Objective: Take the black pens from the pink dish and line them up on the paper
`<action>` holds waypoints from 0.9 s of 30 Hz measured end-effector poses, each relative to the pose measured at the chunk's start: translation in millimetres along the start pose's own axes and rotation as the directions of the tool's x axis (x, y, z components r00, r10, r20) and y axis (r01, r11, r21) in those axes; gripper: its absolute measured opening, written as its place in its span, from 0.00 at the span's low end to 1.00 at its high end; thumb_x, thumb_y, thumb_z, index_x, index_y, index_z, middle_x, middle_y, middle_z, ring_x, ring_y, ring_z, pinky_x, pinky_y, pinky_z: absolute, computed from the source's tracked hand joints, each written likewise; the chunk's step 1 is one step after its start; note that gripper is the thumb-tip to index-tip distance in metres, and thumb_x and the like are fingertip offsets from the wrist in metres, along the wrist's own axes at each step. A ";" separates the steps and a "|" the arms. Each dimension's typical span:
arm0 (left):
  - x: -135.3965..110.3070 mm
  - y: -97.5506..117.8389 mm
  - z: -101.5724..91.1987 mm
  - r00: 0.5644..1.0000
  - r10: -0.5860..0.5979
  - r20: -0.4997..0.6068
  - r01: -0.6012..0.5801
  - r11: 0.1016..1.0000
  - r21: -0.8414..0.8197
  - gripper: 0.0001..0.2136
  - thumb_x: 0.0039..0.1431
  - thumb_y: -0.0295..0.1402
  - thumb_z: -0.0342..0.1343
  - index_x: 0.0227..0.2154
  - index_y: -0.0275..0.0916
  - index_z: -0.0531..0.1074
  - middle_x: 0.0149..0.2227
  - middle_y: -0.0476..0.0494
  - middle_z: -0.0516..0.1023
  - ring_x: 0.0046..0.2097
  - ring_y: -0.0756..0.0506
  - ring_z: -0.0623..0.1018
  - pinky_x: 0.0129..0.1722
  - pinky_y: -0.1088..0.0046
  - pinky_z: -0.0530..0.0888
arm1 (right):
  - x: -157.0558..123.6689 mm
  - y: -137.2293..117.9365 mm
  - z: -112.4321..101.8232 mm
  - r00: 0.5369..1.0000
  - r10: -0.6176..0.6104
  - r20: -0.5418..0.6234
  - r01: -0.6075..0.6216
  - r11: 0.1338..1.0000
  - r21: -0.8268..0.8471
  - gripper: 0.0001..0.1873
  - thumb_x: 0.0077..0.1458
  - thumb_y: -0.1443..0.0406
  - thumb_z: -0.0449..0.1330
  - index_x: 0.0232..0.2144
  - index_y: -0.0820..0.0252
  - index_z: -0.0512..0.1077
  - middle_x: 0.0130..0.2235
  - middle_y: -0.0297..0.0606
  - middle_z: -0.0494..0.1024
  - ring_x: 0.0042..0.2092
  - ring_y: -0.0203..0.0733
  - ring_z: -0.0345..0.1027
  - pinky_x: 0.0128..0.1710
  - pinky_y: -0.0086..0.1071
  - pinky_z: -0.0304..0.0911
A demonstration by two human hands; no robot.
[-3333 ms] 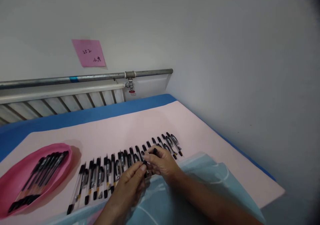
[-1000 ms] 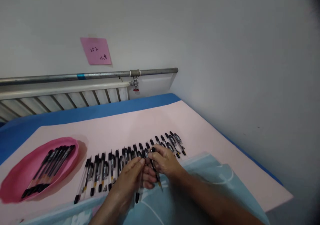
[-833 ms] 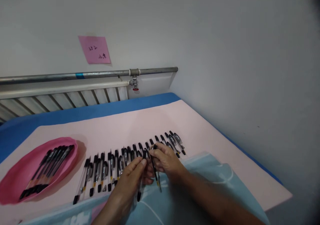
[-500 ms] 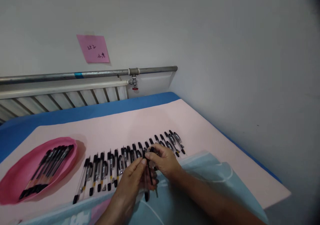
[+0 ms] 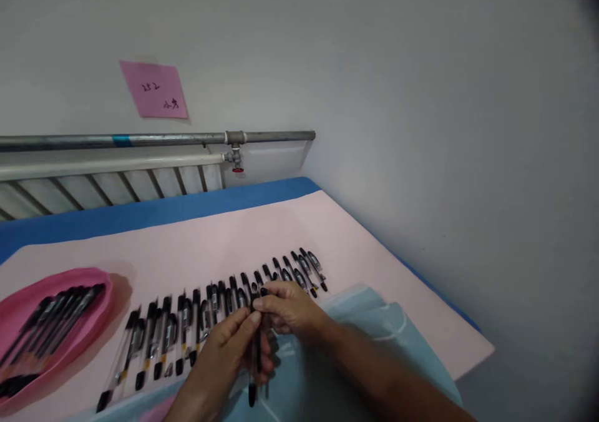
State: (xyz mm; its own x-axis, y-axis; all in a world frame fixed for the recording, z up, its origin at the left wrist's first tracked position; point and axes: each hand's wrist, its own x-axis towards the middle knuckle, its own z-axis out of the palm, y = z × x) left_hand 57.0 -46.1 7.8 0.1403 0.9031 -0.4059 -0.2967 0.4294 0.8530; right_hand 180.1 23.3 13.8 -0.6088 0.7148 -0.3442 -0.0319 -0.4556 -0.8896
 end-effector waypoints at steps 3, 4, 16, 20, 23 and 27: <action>-1.0 3.1 2.5 0.999 0.034 0.012 -0.035 0.997 0.073 0.16 0.49 0.46 0.54 0.26 0.35 0.70 0.24 0.45 0.74 0.25 0.47 0.74 0.25 0.72 0.71 | -2.6 -0.4 -2.2 0.999 -0.027 0.026 0.027 0.999 0.018 0.15 0.41 0.59 0.63 0.21 0.60 0.61 0.13 0.20 0.55 0.15 0.23 0.43 0.15 0.22 0.39; -2.1 4.9 3.7 0.998 0.053 0.018 -0.054 0.993 0.106 0.16 0.49 0.46 0.55 0.27 0.35 0.71 0.25 0.44 0.75 0.27 0.47 0.74 0.28 0.71 0.72 | -3.3 -1.5 -5.2 0.998 -0.052 0.022 0.052 0.998 0.039 0.15 0.42 0.59 0.63 0.21 0.60 0.61 0.13 0.20 0.54 0.15 0.23 0.43 0.15 0.22 0.39; -0.2 1.8 -2.5 0.997 0.073 -0.014 -0.070 0.989 0.130 0.18 0.49 0.47 0.54 0.36 0.38 0.73 0.29 0.44 0.75 0.32 0.46 0.73 0.32 0.72 0.69 | 4.0 -45.7 -149.2 0.822 -0.302 -0.483 0.291 0.951 -0.101 0.18 0.37 0.58 0.62 0.21 0.58 0.55 0.17 0.21 0.51 0.16 0.24 0.37 0.15 0.24 0.33; 1.1 -0.2 -4.5 0.998 0.053 0.015 -0.055 0.990 0.127 0.19 0.50 0.46 0.54 0.37 0.37 0.73 0.29 0.43 0.74 0.31 0.46 0.73 0.31 0.71 0.68 | 5.7 -40.1 -162.4 0.770 -0.293 -0.567 0.177 0.951 -0.252 0.14 0.40 0.61 0.58 0.20 0.57 0.54 0.16 0.21 0.50 0.16 0.26 0.39 0.16 0.25 0.34; 0.9 -1.2 -4.4 0.998 0.060 0.001 -0.060 0.990 0.124 0.19 0.50 0.47 0.54 0.38 0.36 0.73 0.28 0.43 0.74 0.30 0.47 0.73 0.30 0.71 0.68 | 8.2 -34.2 -160.5 0.753 -0.312 -0.579 0.077 0.916 -0.394 0.10 0.40 0.63 0.57 0.19 0.59 0.58 0.15 0.24 0.55 0.18 0.28 0.47 0.18 0.26 0.42; -0.4 -0.9 -2.7 0.998 0.055 0.009 -0.055 0.991 0.125 0.19 0.50 0.46 0.54 0.38 0.36 0.73 0.28 0.44 0.74 0.30 0.47 0.73 0.31 0.72 0.68 | 13.4 -31.1 -156.7 0.764 -0.336 -0.551 -0.049 0.821 -0.569 0.08 0.40 0.63 0.57 0.17 0.62 0.64 0.16 0.28 0.61 0.22 0.31 0.54 0.23 0.27 0.47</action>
State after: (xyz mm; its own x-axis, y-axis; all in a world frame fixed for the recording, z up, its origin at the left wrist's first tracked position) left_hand 54.6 -46.8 6.4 0.1321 0.9252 -0.3556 -0.1836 0.3754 0.9085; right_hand 297.2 130.2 -10.2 -0.0177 0.9915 -0.1291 0.4547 -0.1071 -0.8842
